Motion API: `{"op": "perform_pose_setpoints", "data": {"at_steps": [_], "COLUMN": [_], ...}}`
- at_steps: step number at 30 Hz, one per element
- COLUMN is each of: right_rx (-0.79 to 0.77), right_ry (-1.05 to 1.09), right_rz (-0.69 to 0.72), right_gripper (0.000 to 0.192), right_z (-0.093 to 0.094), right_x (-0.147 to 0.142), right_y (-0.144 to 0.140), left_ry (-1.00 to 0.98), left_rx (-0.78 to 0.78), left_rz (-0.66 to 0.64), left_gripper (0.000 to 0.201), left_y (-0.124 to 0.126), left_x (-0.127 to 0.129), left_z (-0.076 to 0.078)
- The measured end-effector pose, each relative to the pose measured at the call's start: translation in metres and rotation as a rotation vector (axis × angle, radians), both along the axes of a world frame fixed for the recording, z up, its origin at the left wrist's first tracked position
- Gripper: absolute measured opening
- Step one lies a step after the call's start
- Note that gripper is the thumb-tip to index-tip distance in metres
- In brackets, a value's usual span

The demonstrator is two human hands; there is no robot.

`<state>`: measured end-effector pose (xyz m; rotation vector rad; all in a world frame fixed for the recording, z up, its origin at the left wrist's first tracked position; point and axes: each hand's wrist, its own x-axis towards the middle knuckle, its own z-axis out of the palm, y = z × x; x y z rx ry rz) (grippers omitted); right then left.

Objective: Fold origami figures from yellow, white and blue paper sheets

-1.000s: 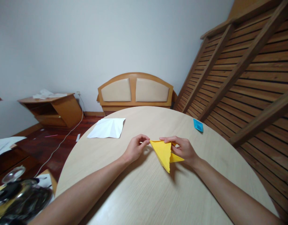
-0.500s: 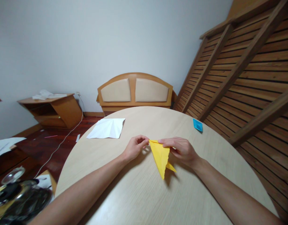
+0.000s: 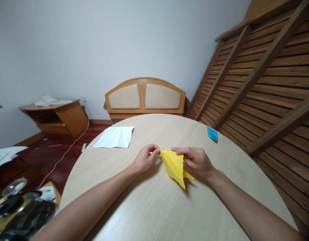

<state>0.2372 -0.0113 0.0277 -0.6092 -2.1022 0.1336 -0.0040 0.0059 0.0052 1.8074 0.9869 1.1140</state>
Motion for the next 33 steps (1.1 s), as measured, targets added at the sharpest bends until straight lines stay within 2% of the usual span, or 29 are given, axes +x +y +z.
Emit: {"op": "perform_pose_setpoints", "data": {"at_steps": [4,7,10,12,17,26,29,33], "right_rx": [-0.24,-0.378,-0.46,-0.496,-0.592,-1.003,-1.06,-1.046], "right_ry": [0.129,0.212,0.253,0.272,0.343,0.51,0.457,0.374], "right_rz": [0.002,-0.024,-0.029,-0.016,0.033,0.021,0.038,0.005], "right_gripper": [0.026,0.021,0.018,0.016,0.011,0.046,0.054,0.058], "right_z": [-0.003,-0.005,-0.007,-0.009,-0.011,-0.002,-0.001,-0.009], "right_x": [0.0,0.001,0.0,-0.001,-0.006,-0.012,-0.011,-0.009], "right_y": [0.001,0.003,0.005,0.006,0.006,0.004,0.005,0.01], "left_ry": [0.005,-0.068,-0.178,-0.211,-0.201,-0.288,-0.299,-0.257], "left_rx": [-0.03,-0.125,-0.231,-0.247,-0.269,-0.289,-0.296,-0.283], "left_rz": [0.011,-0.017,-0.085,-0.109,-0.098,0.083,0.144,0.166], "left_gripper": [0.02,0.025,0.033,0.038,0.046,0.036,0.032,0.031], "left_y": [0.0,-0.001,-0.004,-0.007,-0.008,-0.001,0.001,0.002], "left_x": [0.0,0.003,0.005,0.007,0.008,0.006,0.005,0.004], "left_z": [0.001,0.0,0.0,0.001,0.003,0.003,0.003,0.002]}}
